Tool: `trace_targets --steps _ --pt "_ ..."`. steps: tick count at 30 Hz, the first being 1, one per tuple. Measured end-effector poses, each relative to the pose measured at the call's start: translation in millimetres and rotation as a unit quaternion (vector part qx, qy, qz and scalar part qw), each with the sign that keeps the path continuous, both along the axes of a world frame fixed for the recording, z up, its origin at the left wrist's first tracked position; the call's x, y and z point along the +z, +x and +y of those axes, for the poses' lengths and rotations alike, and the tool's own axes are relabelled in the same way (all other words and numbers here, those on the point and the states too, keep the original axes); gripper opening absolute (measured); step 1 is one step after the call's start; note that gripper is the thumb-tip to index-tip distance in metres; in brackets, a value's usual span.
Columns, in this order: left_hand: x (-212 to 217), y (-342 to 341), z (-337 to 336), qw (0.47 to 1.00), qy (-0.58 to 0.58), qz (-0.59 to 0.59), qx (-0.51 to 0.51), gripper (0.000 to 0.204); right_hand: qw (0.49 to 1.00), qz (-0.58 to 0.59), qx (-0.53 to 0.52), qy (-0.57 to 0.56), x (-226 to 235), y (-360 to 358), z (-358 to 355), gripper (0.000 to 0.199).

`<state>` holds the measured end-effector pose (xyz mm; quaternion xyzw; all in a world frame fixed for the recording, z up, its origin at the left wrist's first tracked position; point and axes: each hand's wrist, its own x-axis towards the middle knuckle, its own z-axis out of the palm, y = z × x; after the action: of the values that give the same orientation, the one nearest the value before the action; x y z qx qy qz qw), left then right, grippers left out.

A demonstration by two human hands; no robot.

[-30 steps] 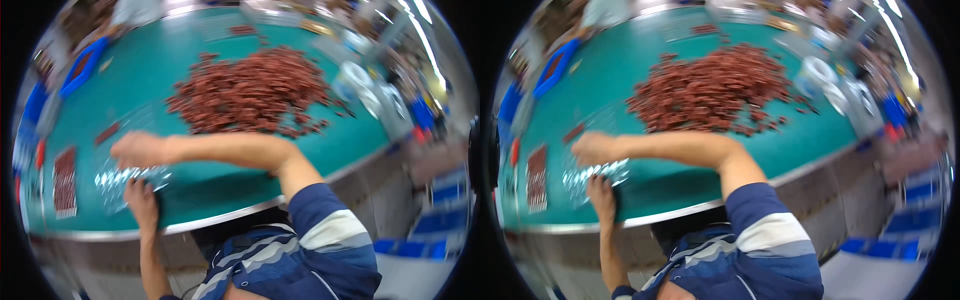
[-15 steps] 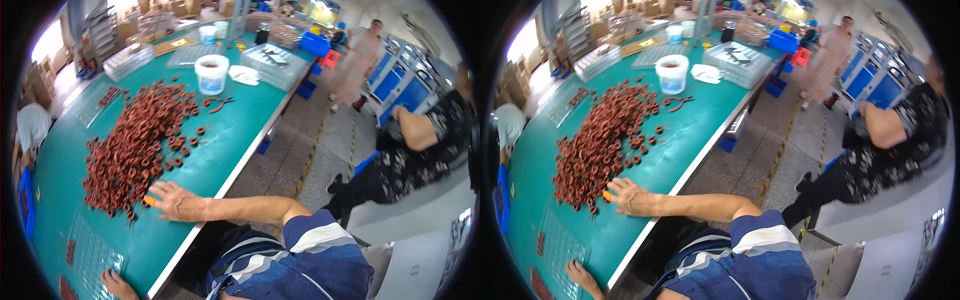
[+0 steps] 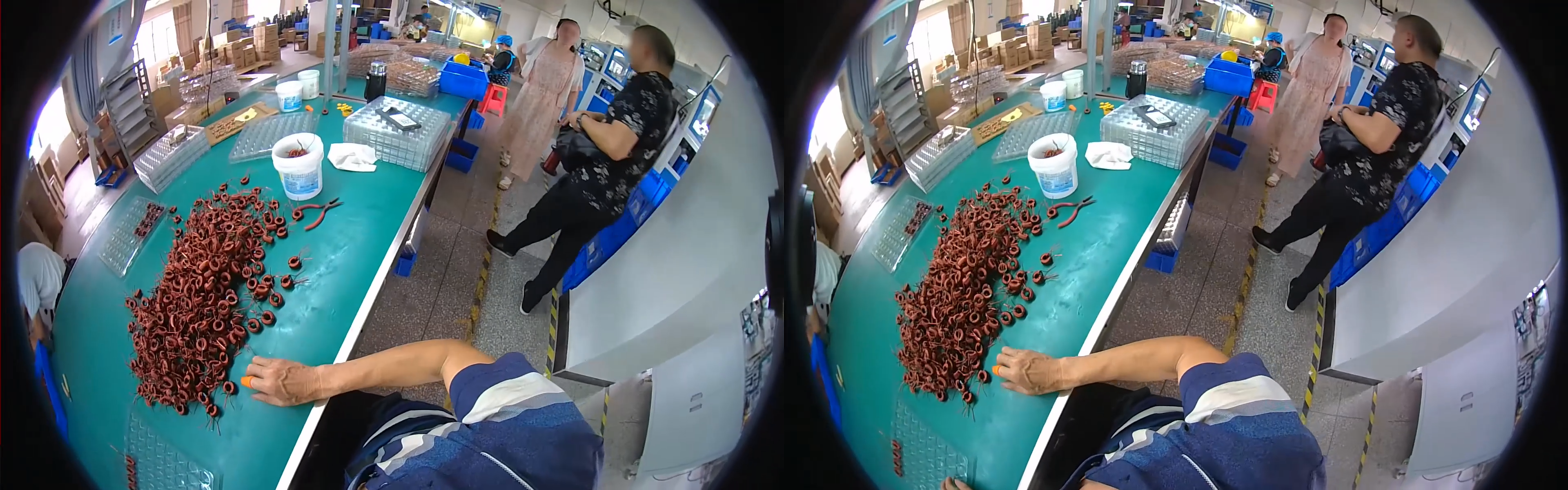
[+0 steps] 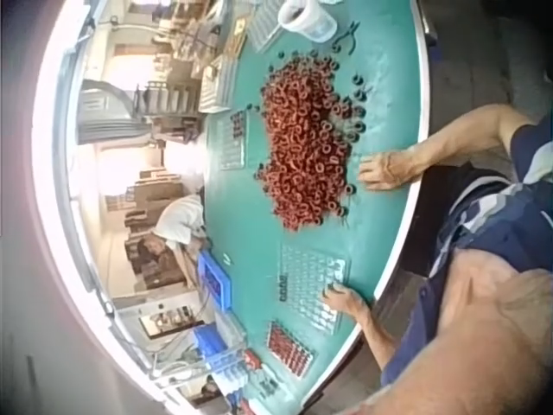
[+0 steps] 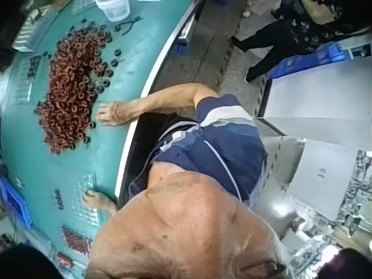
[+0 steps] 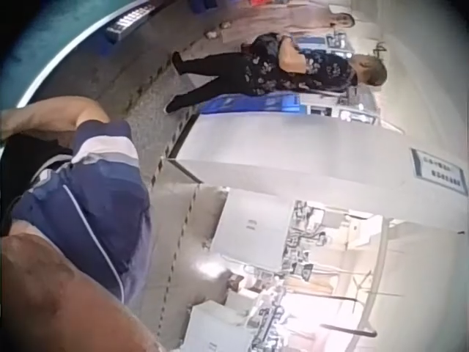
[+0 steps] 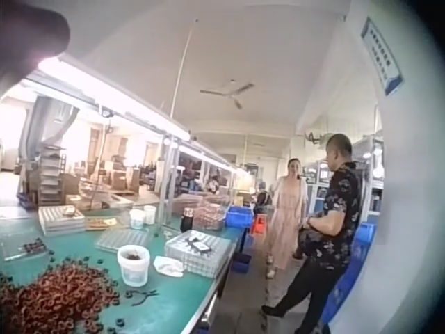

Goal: The recorder picks up small copper coils from a pile, inspects them using a hand tool, and places them into a transparent grid tray.

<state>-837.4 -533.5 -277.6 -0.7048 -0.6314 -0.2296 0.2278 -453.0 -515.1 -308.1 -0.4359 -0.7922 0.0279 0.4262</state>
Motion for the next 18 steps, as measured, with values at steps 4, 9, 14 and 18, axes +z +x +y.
trace_targets --steps 4,9,14,18 --pt "12.9 20.4 -17.2 0.991 0.11 -0.005 -0.075 0.031 0.993 0.1 0.058 -0.001 20.0 -13.0 -4.6 0.036" --pt "29.6 130.9 -43.0 0.663 -0.309 -0.656 -0.187 0.044 0.98 0.135 0.138 0.046 49.9 -57.4 -17.1 0.048" --pt "17.0 176.0 -56.2 0.43 -0.365 -0.762 -0.318 0.053 0.973 0.122 0.14 0.138 50.0 -75.4 -26.9 0.041" --pt "14.0 190.5 -48.0 0.336 -0.359 -0.786 -0.375 0.044 0.978 0.118 0.086 0.153 38.1 -68.5 -27.0 0.037"
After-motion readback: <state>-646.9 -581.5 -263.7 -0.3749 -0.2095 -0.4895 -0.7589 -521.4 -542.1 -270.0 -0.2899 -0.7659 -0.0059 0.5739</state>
